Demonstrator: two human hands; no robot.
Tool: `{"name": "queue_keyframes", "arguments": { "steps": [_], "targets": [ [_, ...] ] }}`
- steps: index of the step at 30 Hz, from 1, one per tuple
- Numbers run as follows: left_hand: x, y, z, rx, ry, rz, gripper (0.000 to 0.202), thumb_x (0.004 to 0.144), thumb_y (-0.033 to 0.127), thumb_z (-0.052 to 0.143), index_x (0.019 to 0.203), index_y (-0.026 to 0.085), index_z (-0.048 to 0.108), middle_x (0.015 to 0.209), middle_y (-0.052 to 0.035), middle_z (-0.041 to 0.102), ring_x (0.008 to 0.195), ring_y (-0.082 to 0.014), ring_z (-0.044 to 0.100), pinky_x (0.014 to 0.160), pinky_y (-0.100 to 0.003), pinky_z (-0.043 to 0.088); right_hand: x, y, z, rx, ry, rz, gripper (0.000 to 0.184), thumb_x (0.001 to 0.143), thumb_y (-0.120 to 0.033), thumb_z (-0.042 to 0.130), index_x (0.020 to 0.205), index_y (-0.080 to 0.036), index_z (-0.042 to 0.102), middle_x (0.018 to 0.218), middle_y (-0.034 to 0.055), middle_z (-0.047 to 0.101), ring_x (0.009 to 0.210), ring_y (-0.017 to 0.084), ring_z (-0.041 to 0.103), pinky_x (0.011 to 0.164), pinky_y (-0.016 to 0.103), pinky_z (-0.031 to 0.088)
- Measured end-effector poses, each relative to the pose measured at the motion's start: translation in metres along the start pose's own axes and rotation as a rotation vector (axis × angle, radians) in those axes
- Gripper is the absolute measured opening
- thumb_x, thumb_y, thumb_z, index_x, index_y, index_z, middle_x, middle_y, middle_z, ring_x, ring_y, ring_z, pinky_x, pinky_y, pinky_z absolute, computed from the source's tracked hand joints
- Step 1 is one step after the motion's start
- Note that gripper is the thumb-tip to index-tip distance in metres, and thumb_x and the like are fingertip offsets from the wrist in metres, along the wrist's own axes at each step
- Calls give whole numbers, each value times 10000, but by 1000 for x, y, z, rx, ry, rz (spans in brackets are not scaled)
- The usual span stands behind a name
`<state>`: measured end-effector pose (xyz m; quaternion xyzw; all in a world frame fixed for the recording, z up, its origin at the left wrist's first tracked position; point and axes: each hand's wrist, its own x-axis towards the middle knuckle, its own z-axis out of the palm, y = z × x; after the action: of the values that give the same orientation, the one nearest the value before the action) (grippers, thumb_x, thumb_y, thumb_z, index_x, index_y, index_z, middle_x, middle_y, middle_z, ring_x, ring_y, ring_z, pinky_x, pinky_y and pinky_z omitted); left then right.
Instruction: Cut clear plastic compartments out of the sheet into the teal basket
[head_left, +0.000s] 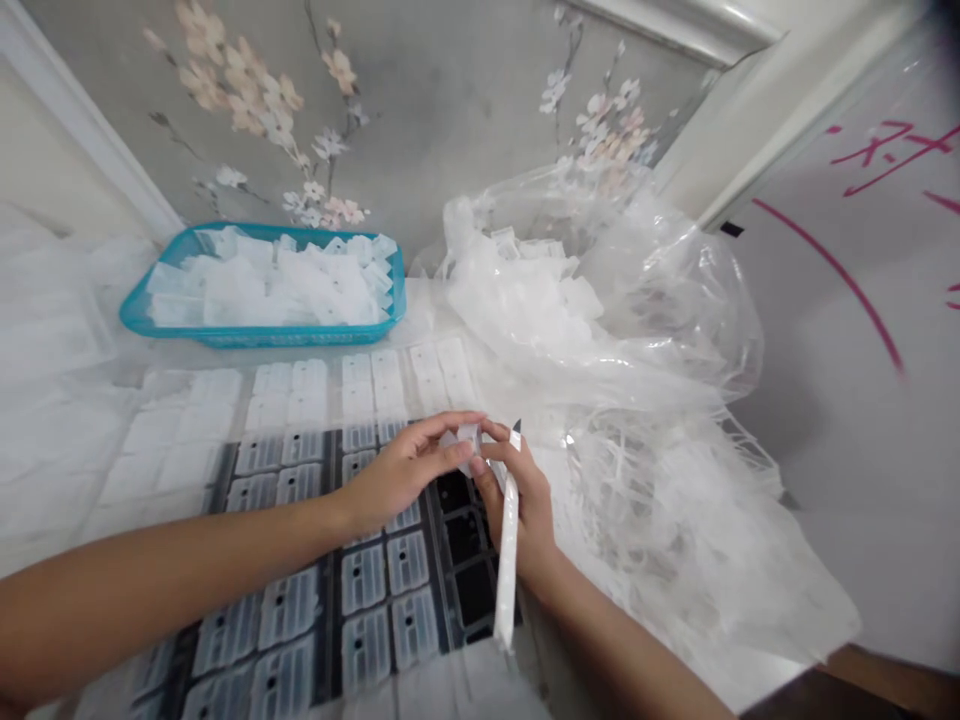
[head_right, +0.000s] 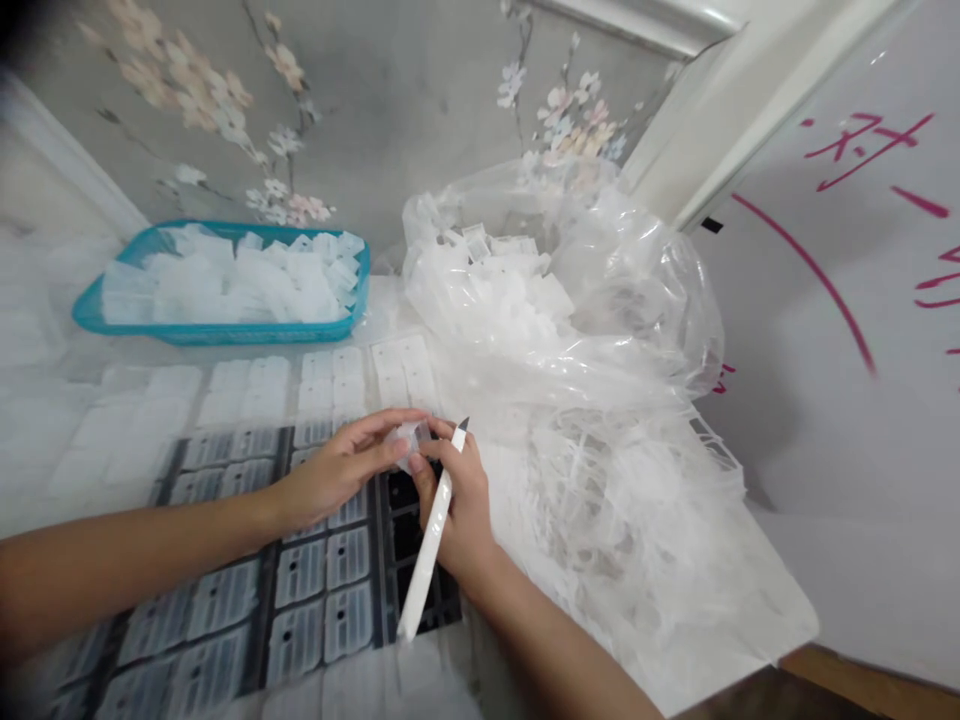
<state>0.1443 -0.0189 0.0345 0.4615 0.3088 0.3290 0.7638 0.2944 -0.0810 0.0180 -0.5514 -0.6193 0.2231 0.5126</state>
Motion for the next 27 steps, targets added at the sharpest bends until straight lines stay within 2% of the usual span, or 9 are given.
{"name": "queue_keyframes", "arguments": {
  "steps": [5, 9, 12, 16, 18, 20, 23, 25, 27],
  "targets": [
    [3, 26, -12, 434, 53, 222, 285, 845, 350, 689, 1102, 231, 718, 1187, -60, 669, 1033, -207, 612, 846, -274, 485, 5, 4, -9, -44, 12, -95, 185, 910, -231, 593, 1083, -255, 651, 1288, 99, 630, 1219, 273, 577, 1018, 488, 462],
    [19, 72, -58, 598, 493, 601, 384, 818, 365, 724, 1178, 263, 638, 1262, -14, 613, 1049, -174, 586, 824, -256, 483, 11, 10, -18, -66, 63, -35, 280, 945, -303, 539, 1213, -273, 615, 1235, 96, 659, 1101, 262, 636, 895, 443, 528],
    [36, 101, -115, 749, 750, 908, 536, 855, 390, 693, 1314, 192, 498, 1385, -25, 521, 1259, -212, 473, 1010, -329, 405, 14, 15, -20, -64, 64, 17, 307, 983, -396, 440, 1190, -266, 626, 1129, 84, 699, 942, 237, 665, 842, 430, 527],
    [45, 110, -178, 1176, 818, 716, 643, 869, 490, 639, 1353, 104, 464, 1486, -54, 450, 1444, -328, 215, 1146, -492, 104, 16, 21, -17, 154, 96, 79, 464, 994, -534, 294, 1308, -247, 480, 971, 70, 695, 752, 193, 615, 717, 377, 514],
    [45, 108, -191, 1202, 827, 688, 627, 922, 517, 540, 1367, 84, 454, 1505, -81, 432, 1474, -356, 74, 1106, -536, 104, 18, 23, -17, 255, 142, 136, 446, 990, -551, 288, 1250, -239, 471, 874, 40, 643, 630, 158, 540, 615, 325, 476],
    [43, 107, -189, 1190, 854, 728, 611, 950, 517, 483, 1376, 80, 451, 1545, -107, 367, 1476, -374, -42, 1066, -566, 135, 21, 25, -20, 267, 176, 198, 352, 981, -523, 364, 1100, -227, 511, 801, 10, 593, 590, 137, 495, 587, 296, 445],
    [41, 104, -162, 1232, 885, 800, 587, 905, 521, 569, 1369, 168, 506, 1586, -77, 292, 1480, -392, 36, 1116, -596, 44, 27, 30, -27, 189, 145, 300, 229, 927, -439, 531, 925, -210, 543, 763, -1, 604, 623, 136, 523, 618, 283, 446],
    [38, 95, -132, 1223, 736, 831, 532, 884, 509, 608, 1339, 241, 547, 1552, -24, 353, 1477, -361, 140, 1176, -560, 31, 30, 35, -29, 154, 95, 367, 186, 880, -378, 595, 832, -204, 547, 729, -2, 626, 619, 141, 543, 606, 276, 445],
    [36, 79, -100, 1192, 438, 796, 486, 879, 494, 613, 1282, 223, 588, 1501, -52, 431, 1456, -328, 236, 1191, -552, 136, 31, 39, -29, 140, 55, 417, 168, 838, -317, 615, 743, -203, 535, 674, -6, 632, 585, 143, 545, 578, 270, 434]
  ]
}}
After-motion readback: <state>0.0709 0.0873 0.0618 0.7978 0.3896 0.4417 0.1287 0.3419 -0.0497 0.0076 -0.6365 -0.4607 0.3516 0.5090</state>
